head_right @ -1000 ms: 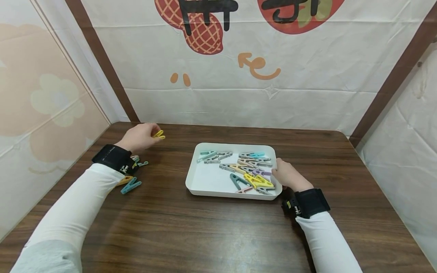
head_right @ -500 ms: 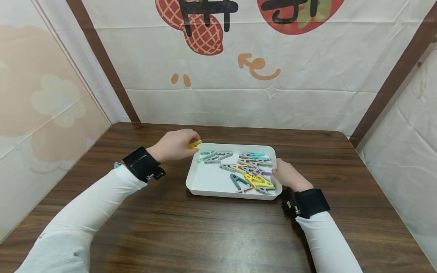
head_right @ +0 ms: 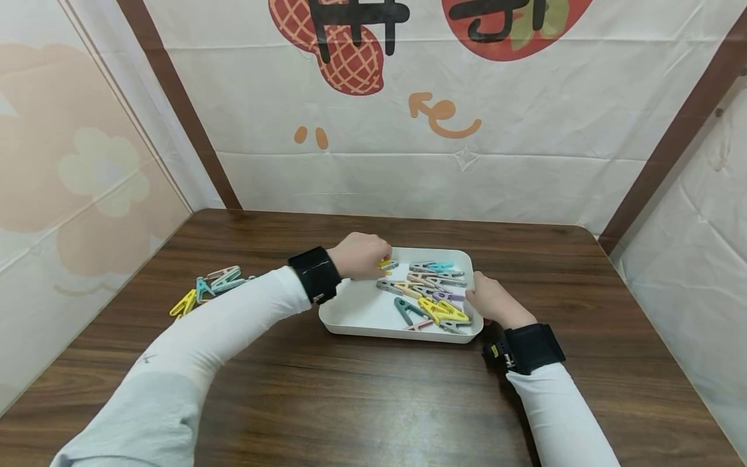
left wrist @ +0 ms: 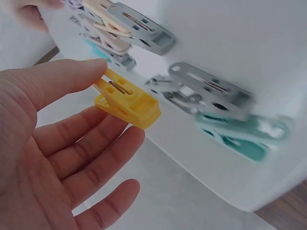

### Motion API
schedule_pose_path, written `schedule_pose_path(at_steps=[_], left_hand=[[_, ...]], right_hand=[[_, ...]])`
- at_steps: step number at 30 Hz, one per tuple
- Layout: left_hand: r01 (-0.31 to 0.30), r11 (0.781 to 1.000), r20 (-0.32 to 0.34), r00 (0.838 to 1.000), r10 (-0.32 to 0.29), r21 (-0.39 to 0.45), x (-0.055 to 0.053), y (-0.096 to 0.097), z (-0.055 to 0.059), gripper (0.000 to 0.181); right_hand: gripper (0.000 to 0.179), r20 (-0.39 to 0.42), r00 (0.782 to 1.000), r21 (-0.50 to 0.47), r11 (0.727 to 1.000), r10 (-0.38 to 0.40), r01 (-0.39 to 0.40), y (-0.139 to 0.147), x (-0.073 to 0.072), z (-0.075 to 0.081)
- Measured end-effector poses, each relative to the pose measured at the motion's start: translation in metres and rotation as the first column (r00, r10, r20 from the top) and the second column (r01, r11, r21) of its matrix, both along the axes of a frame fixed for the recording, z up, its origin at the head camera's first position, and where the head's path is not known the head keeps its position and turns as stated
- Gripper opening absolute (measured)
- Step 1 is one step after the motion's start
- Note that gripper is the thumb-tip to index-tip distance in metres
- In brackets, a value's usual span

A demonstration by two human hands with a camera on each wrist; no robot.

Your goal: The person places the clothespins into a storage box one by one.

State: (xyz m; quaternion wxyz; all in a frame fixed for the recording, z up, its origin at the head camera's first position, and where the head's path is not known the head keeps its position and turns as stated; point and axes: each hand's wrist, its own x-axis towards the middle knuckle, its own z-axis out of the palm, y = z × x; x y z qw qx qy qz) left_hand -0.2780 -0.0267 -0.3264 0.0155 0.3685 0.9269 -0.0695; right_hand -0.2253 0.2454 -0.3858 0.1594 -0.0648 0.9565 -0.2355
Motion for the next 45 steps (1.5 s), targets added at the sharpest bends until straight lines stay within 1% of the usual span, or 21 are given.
schedule_pose_path(at_steps=[5, 8, 12, 15, 18, 22, 27, 34, 38, 42, 45], left_hand=[[-0.027, 0.999, 0.001, 1.0, 0.027, -0.023, -0.008, 0.022, -0.005, 0.014], [-0.043, 0.999, -0.003, 0.999, 0.043, -0.016, -0.014, 0.031, -0.009, 0.014], [-0.061, 0.998, 0.016, 0.998, 0.061, 0.01, -0.023, 0.04, -0.017, 0.013], [-0.066, 0.998, 0.03, 0.997, 0.066, 0.016, -0.028, 0.044, -0.025, 0.014], [-0.064, 0.998, 0.044, 0.997, 0.064, 0.01, -0.031, 0.044, -0.032, 0.019], [-0.054, 0.999, 0.046, 0.997, 0.054, -0.004, -0.033, 0.044, -0.038, 0.021], [-0.052, 0.998, 0.033, 0.998, 0.052, -0.022, -0.032, 0.044, -0.038, 0.015], [-0.058, 0.997, 0.049, 0.997, 0.06, -0.051, -0.028, 0.047, -0.033, 0.011], [-0.058, 0.996, 0.042, 0.997, 0.061, -0.072, -0.027, 0.048, -0.034, 0.007], [-0.048, 0.996, 0.025, 0.998, 0.05, -0.072, -0.028, 0.046, -0.036, 0.004], [-0.041, 0.998, 0.026, 0.999, 0.043, -0.055, -0.029, 0.043, -0.035, 0.008]], right_hand=[[0.054, 0.004, 1.0, -0.003, 1.0, -0.002, 0.002, -0.001, 0.0, 0.001], [0.056, 0.008, 1.0, 0.006, 1.0, -0.002, 0.002, -0.001, 0.0, 0.002], [0.058, 0.018, 1.0, 0.012, 1.0, -0.008, 0.008, 0.0, -0.001, 0.002], [0.058, 0.023, 1.0, 0.003, 1.0, -0.015, 0.015, 0.0, -0.001, 0.001], [0.057, 0.028, 0.999, 0.001, 1.0, -0.018, 0.018, -0.001, -0.001, 0.0], [0.056, 0.037, 0.999, -0.003, 1.0, -0.025, 0.025, -0.002, -0.001, 0.0], [0.056, 0.04, 0.999, -0.01, 1.0, -0.025, 0.025, -0.002, -0.001, 0.0], [0.056, 0.034, 0.999, -0.011, 1.0, -0.026, 0.026, -0.001, 0.0, 0.001], [0.056, 0.042, 0.999, -0.014, 1.0, -0.028, 0.028, -0.002, 0.001, 0.002], [0.056, 0.047, 0.998, -0.014, 0.999, -0.033, 0.034, -0.003, 0.001, 0.002], [0.056, 0.044, 0.998, -0.013, 0.999, -0.037, 0.037, -0.004, 0.0, 0.001]])
